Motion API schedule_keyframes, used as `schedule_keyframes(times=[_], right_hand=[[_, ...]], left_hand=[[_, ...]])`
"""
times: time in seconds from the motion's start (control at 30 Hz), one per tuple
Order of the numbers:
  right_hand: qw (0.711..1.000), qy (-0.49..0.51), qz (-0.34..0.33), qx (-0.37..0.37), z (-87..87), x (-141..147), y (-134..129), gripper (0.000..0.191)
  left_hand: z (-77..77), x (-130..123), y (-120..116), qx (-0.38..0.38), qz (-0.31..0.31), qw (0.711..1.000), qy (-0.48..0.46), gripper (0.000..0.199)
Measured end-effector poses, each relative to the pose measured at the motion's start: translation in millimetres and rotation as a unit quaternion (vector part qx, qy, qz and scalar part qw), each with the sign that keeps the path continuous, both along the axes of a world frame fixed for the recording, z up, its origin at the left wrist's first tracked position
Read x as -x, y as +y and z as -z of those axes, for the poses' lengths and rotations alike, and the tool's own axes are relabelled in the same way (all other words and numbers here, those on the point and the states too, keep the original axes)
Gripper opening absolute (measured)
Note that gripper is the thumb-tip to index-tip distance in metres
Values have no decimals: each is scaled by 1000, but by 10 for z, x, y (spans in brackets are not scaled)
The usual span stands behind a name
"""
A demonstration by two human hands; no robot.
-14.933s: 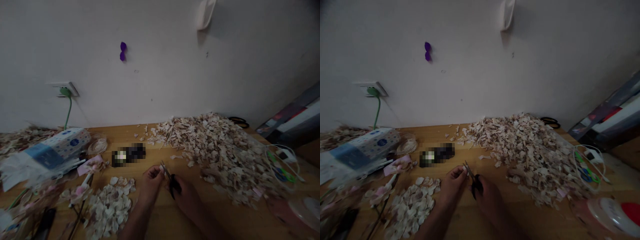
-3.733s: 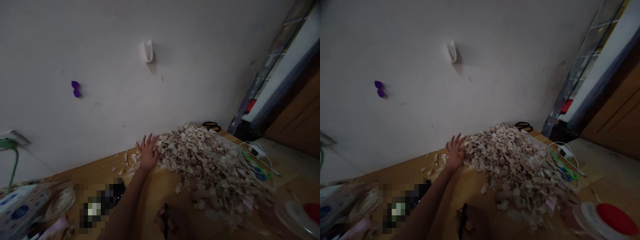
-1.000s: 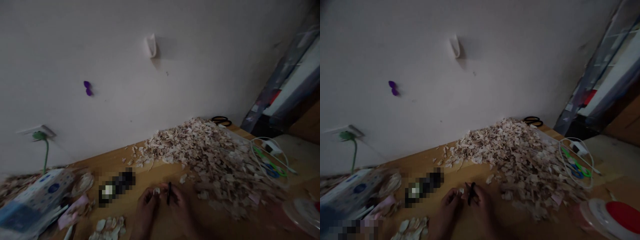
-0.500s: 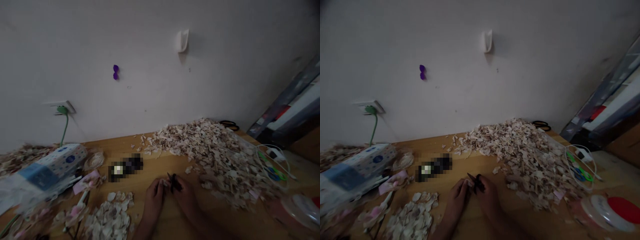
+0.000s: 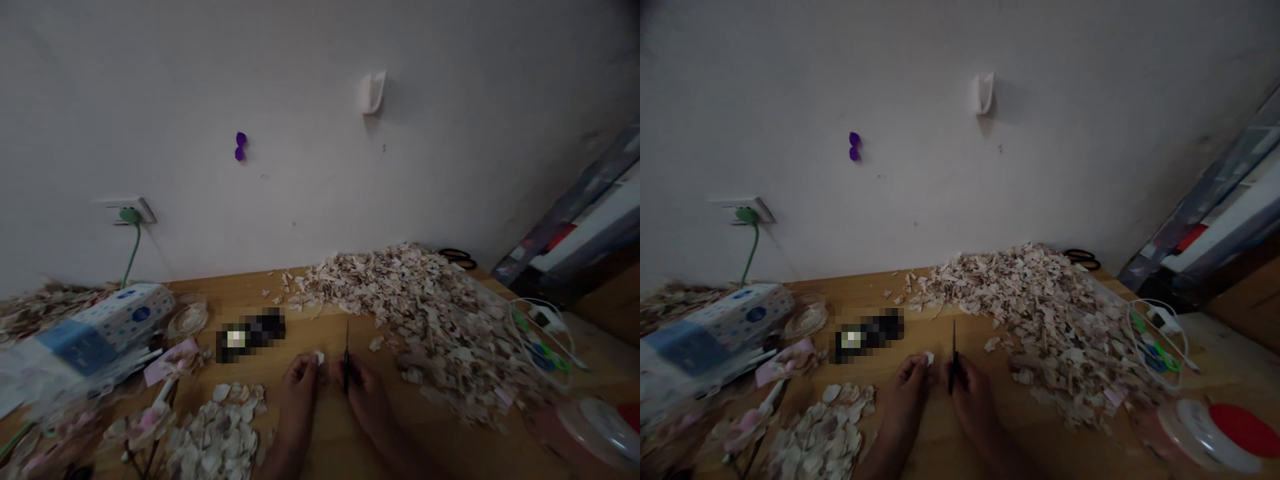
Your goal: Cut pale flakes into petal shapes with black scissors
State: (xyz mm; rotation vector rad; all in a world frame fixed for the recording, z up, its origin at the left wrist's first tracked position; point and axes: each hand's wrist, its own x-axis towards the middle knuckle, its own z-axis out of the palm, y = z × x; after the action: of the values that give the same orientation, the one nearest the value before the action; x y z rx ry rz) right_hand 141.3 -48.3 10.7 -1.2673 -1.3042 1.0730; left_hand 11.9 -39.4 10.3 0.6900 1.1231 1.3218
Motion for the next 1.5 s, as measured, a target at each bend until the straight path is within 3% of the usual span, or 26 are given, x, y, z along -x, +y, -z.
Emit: schedule_keyframes(times=[0.13,0.27,0.37,0.67,1.07,1.27,1.5], right_hand=[[996,-48,-67,36,9,31,-82,19],[989,-124,-58,51,0,62,-150,24],[980,-181,-65,46,-64,72,-167,22],[975,-193,-104,35,-142,49,-163,15],[970,-221,-104,16,-84,22,-175,17],[972,-210,-106,11,-114,18,-177,16],[975,-199,-102,15,-118,25,-182,17]], left_hand=[[-26,43,9,53,-94,977,-183,28],[-107,39,-15,86,-133,954,-254,29],[-167,15,-40,69,-123,950,-278,30],[-188,-43,-106,-4,-28,978,-207,27],[-79,-56,-119,-12,-32,982,-184,29],[-104,-63,-114,-14,-16,983,-180,27],[-132,-64,-116,9,-40,982,-187,28]])
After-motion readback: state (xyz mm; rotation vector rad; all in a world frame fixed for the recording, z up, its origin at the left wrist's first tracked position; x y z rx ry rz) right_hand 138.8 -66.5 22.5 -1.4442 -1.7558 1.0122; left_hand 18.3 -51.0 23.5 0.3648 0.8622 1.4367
